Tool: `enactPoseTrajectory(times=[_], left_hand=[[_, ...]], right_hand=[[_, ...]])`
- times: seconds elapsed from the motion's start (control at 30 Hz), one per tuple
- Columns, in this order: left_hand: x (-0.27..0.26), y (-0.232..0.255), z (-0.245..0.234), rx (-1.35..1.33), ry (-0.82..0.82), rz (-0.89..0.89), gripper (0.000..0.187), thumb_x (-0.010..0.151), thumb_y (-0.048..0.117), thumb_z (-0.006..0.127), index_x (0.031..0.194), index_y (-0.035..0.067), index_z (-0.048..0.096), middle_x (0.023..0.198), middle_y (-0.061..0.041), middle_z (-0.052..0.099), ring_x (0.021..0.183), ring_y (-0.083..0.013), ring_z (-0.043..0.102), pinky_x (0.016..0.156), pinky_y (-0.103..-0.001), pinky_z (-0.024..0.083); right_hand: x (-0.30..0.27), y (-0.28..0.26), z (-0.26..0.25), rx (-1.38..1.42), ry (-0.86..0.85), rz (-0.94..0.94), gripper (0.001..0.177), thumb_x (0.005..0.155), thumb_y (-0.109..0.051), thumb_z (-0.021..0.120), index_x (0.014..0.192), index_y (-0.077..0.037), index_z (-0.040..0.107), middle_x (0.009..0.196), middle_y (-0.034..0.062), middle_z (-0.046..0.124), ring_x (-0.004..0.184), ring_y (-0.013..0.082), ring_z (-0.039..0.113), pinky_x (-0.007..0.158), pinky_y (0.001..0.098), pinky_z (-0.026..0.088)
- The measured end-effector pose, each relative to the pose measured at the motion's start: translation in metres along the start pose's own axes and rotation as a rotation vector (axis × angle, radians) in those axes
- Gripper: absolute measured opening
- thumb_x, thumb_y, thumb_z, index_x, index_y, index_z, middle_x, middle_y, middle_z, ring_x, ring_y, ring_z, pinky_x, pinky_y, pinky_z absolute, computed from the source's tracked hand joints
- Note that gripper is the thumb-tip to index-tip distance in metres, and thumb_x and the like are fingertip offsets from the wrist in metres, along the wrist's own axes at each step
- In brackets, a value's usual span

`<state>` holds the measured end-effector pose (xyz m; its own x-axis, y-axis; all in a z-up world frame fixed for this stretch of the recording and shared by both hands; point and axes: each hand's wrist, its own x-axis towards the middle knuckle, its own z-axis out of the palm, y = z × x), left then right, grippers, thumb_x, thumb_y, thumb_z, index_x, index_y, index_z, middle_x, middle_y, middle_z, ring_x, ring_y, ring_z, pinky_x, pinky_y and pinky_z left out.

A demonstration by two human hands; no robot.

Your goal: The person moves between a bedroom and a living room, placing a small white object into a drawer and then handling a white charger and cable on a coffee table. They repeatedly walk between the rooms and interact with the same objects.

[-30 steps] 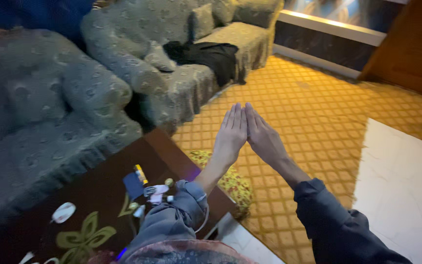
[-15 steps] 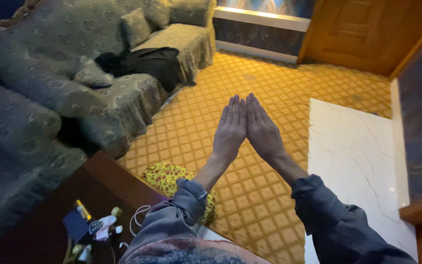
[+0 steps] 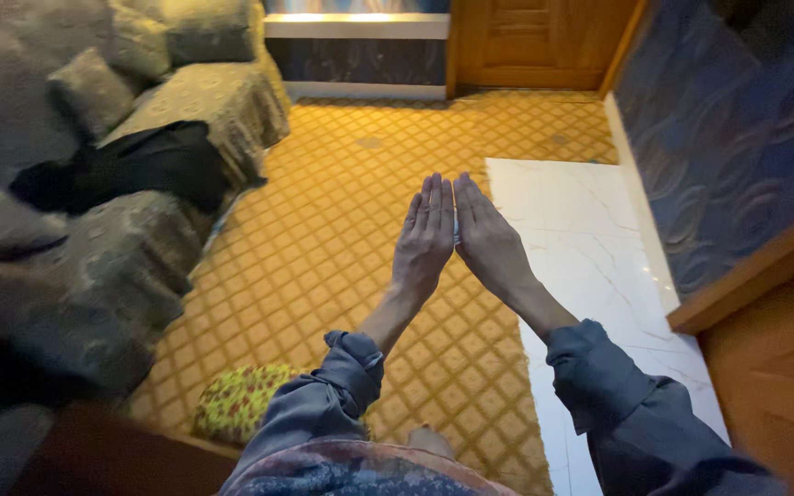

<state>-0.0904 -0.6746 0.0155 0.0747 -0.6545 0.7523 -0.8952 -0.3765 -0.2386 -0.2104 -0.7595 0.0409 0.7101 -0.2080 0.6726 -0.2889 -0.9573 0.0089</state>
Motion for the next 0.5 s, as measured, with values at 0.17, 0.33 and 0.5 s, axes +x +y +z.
enactPoseTrajectory(times=[0.17,0.33,0.5], left_hand=[[0.049,0.011,0.037,-0.172,0.02,0.047,0.059,0.097,0.008,0.05,0.152,-0.01,0.038,0.16,-0.027,0.04,0.152,-0.0327,0.039,0.126,-0.041,0.031],[0.094,0.016,0.082,-0.186,0.038,0.098,0.06,0.098,0.007,0.05,0.154,-0.011,0.035,0.161,-0.028,0.037,0.154,-0.0339,0.035,0.127,-0.042,0.029],[0.123,0.03,0.121,-0.218,0.027,0.149,0.062,0.098,0.007,0.051,0.155,-0.011,0.034,0.163,-0.029,0.034,0.155,-0.0342,0.032,0.128,-0.042,0.027]], right_hand=[[0.02,0.052,0.005,-0.038,-0.013,0.045,0.072,0.09,-0.013,0.065,0.153,0.006,0.036,0.158,0.0246,0.041,0.142,0.035,0.048,0.11,0.0406,0.047],[0.045,0.095,0.019,-0.067,0.01,0.104,0.071,0.092,-0.015,0.065,0.152,0.006,0.036,0.157,0.0248,0.042,0.14,0.0364,0.05,0.108,0.0423,0.049],[0.051,0.132,0.038,-0.116,0.027,0.198,0.066,0.097,-0.01,0.061,0.155,0.005,0.035,0.159,0.0242,0.042,0.142,0.0349,0.05,0.108,0.0409,0.051]])
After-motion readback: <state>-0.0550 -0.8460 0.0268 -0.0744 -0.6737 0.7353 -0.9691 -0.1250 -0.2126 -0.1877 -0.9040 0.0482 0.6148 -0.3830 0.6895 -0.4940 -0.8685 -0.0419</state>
